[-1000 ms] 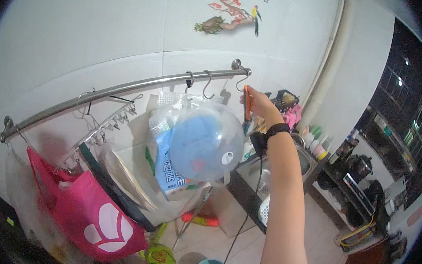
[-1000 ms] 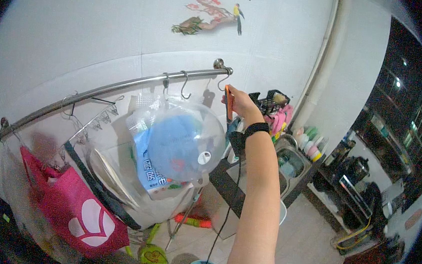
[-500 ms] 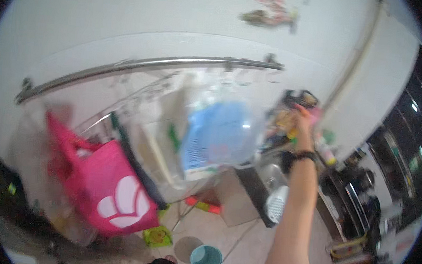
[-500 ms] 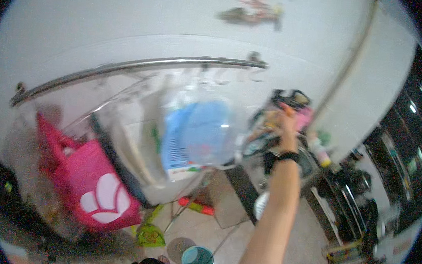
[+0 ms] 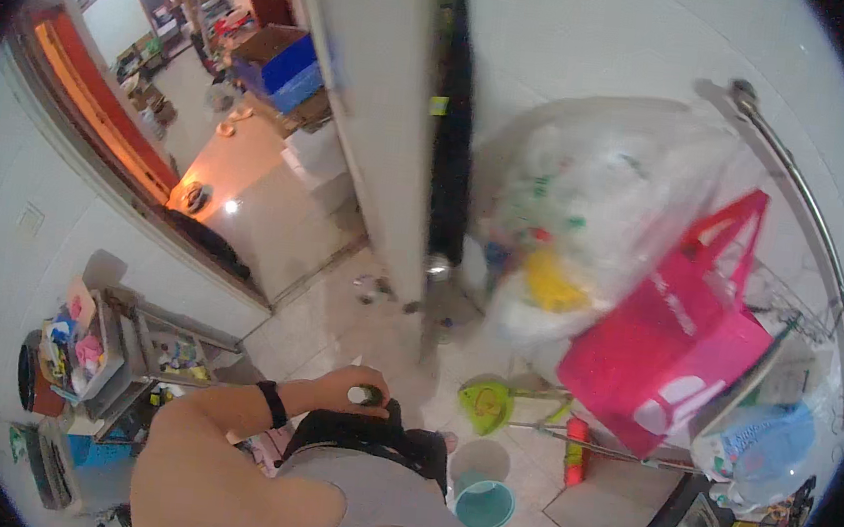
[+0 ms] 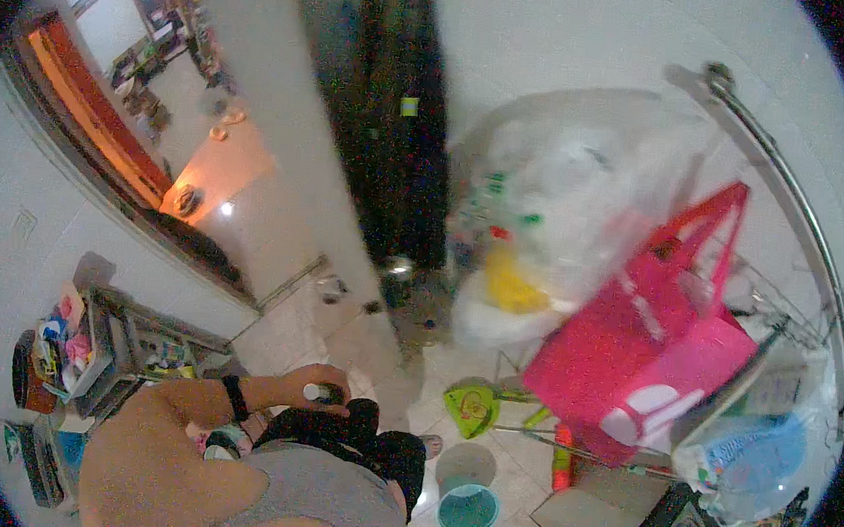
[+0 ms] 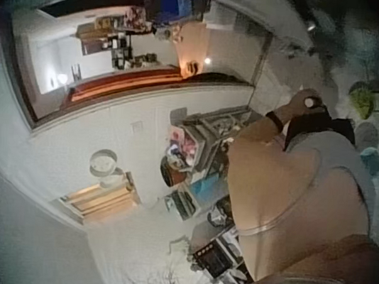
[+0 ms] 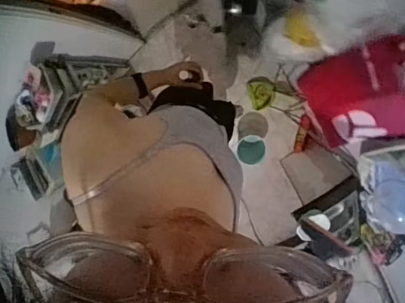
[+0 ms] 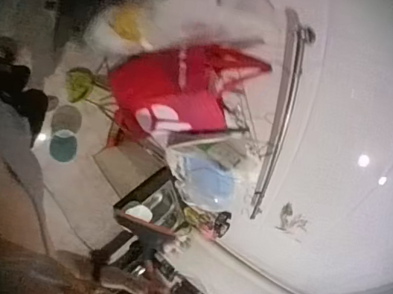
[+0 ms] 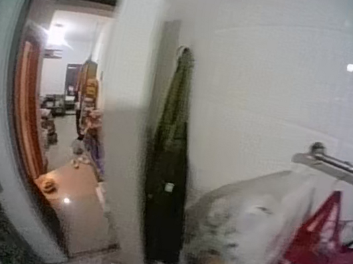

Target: The person wipes a tube with a cloth, adjusts a shower head by hand, and uses a squeegee to clean a wall-mounted shelf in a bathroom.

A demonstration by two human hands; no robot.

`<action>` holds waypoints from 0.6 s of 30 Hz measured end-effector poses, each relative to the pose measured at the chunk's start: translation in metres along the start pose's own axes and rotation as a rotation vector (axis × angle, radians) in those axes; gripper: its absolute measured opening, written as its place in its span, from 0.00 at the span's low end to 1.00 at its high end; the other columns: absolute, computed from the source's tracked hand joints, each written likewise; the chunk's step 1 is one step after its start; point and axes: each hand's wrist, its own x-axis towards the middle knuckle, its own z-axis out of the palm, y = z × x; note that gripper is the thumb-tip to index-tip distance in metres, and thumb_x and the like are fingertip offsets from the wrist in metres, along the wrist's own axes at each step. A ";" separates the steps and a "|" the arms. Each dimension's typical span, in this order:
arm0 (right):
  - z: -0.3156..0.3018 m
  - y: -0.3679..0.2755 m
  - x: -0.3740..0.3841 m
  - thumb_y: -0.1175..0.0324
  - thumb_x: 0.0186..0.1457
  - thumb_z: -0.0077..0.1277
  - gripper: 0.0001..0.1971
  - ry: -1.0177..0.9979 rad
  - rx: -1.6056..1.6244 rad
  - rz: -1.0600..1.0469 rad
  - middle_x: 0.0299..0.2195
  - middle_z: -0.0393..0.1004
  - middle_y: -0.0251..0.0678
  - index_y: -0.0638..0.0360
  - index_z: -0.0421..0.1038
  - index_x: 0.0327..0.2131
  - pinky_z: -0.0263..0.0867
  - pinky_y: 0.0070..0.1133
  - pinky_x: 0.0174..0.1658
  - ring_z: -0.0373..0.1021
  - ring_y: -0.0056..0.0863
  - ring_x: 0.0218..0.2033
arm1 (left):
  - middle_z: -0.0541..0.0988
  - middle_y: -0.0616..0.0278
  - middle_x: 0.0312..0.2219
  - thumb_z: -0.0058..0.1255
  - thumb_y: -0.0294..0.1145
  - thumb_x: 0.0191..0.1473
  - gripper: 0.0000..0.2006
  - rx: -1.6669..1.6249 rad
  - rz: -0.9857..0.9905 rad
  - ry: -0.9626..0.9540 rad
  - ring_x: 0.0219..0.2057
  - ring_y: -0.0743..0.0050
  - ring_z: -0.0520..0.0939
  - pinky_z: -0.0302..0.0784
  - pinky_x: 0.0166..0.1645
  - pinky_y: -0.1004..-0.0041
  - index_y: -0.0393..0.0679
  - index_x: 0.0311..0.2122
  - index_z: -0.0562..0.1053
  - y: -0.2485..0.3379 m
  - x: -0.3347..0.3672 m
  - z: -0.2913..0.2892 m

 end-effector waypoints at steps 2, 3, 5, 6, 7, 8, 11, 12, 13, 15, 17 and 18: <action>0.035 -0.049 -0.046 0.73 0.51 0.44 0.03 -0.121 0.109 0.009 0.30 0.67 0.38 0.59 0.65 0.31 0.62 0.22 0.33 0.64 0.28 0.32 | 0.74 0.62 0.25 0.60 0.31 0.42 0.10 -0.073 0.039 0.136 0.28 0.70 0.75 0.70 0.34 0.74 0.42 0.28 0.72 -0.017 -0.028 -0.033; 0.055 -0.074 -0.071 0.73 0.51 0.44 0.02 -0.204 0.171 0.023 0.29 0.67 0.38 0.60 0.65 0.30 0.62 0.22 0.33 0.63 0.29 0.31 | 0.74 0.62 0.25 0.60 0.31 0.42 0.10 -0.076 0.025 0.156 0.28 0.70 0.75 0.70 0.34 0.74 0.42 0.28 0.72 -0.031 -0.048 -0.050; 0.092 -0.124 -0.126 0.73 0.52 0.43 0.02 -0.408 0.309 0.066 0.28 0.66 0.39 0.60 0.64 0.29 0.63 0.22 0.32 0.63 0.29 0.31 | 0.74 0.63 0.25 0.61 0.30 0.41 0.09 -0.097 -0.017 0.238 0.29 0.72 0.75 0.70 0.34 0.75 0.42 0.28 0.72 -0.065 -0.086 -0.082; 0.110 -0.144 -0.146 0.73 0.52 0.43 0.02 -0.538 0.374 0.091 0.28 0.66 0.39 0.60 0.64 0.28 0.63 0.22 0.31 0.63 0.29 0.30 | 0.74 0.63 0.25 0.61 0.30 0.41 0.09 -0.105 -0.021 0.260 0.29 0.72 0.75 0.70 0.34 0.75 0.42 0.28 0.72 -0.073 -0.103 -0.101; 0.138 -0.126 -0.176 0.75 0.54 0.41 0.02 -0.751 0.903 0.083 0.32 0.65 0.40 0.61 0.63 0.28 0.65 0.25 0.35 0.64 0.31 0.34 | 0.74 0.64 0.25 0.61 0.28 0.41 0.09 -0.131 -0.039 0.349 0.29 0.73 0.75 0.70 0.34 0.75 0.42 0.28 0.71 -0.079 -0.125 -0.122; 0.165 -0.141 -0.207 0.74 0.54 0.41 0.02 -0.819 0.943 0.128 0.35 0.64 0.40 0.61 0.63 0.29 0.66 0.27 0.38 0.64 0.32 0.36 | 0.74 0.64 0.25 0.61 0.27 0.41 0.09 -0.152 -0.054 0.426 0.28 0.74 0.75 0.70 0.34 0.76 0.42 0.28 0.71 -0.087 -0.141 -0.140; 0.235 -0.191 -0.290 0.77 0.48 0.44 0.15 -1.073 0.974 0.383 0.36 0.62 0.38 0.60 0.56 0.41 0.67 0.24 0.38 0.63 0.27 0.36 | 0.74 0.65 0.24 0.61 0.28 0.41 0.09 -0.108 -0.136 0.677 0.28 0.76 0.75 0.69 0.33 0.77 0.41 0.27 0.71 -0.119 -0.192 -0.194; 0.255 -0.230 -0.299 0.79 0.48 0.40 0.15 -1.188 0.866 0.061 0.33 0.58 0.37 0.57 0.51 0.39 0.66 0.30 0.41 0.62 0.27 0.34 | 0.73 0.65 0.24 0.60 0.28 0.41 0.09 -0.106 -0.250 0.680 0.27 0.76 0.74 0.70 0.34 0.77 0.41 0.26 0.71 -0.116 -0.200 -0.214; 0.272 -0.270 -0.310 0.80 0.48 0.40 0.14 -1.333 0.885 0.029 0.34 0.58 0.39 0.57 0.51 0.39 0.62 0.33 0.45 0.61 0.27 0.35 | 0.73 0.65 0.24 0.60 0.28 0.41 0.09 -0.099 -0.256 0.703 0.27 0.76 0.74 0.70 0.34 0.77 0.41 0.26 0.71 -0.122 -0.210 -0.231; 0.312 -0.329 -0.338 0.81 0.47 0.41 0.15 -1.505 1.026 0.107 0.36 0.61 0.41 0.58 0.51 0.39 0.61 0.31 0.46 0.62 0.29 0.35 | 0.73 0.65 0.24 0.60 0.28 0.41 0.09 -0.062 -0.318 0.842 0.27 0.77 0.74 0.69 0.34 0.78 0.42 0.26 0.71 -0.133 -0.224 -0.257; 0.339 -0.399 -0.343 0.75 0.46 0.48 0.16 -1.569 0.961 0.059 0.37 0.64 0.41 0.58 0.57 0.40 0.60 0.30 0.46 0.64 0.27 0.37 | 0.73 0.65 0.24 0.60 0.30 0.42 0.08 -0.051 -0.307 0.867 0.27 0.77 0.74 0.70 0.33 0.77 0.43 0.27 0.71 -0.149 -0.230 -0.281; 0.358 -0.429 -0.344 0.69 0.45 0.55 0.19 -1.632 0.883 0.028 0.38 0.67 0.42 0.58 0.63 0.41 0.59 0.28 0.47 0.65 0.25 0.39 | 0.73 0.65 0.25 0.59 0.32 0.43 0.08 -0.046 -0.308 0.879 0.28 0.77 0.74 0.70 0.33 0.76 0.43 0.27 0.71 -0.159 -0.231 -0.292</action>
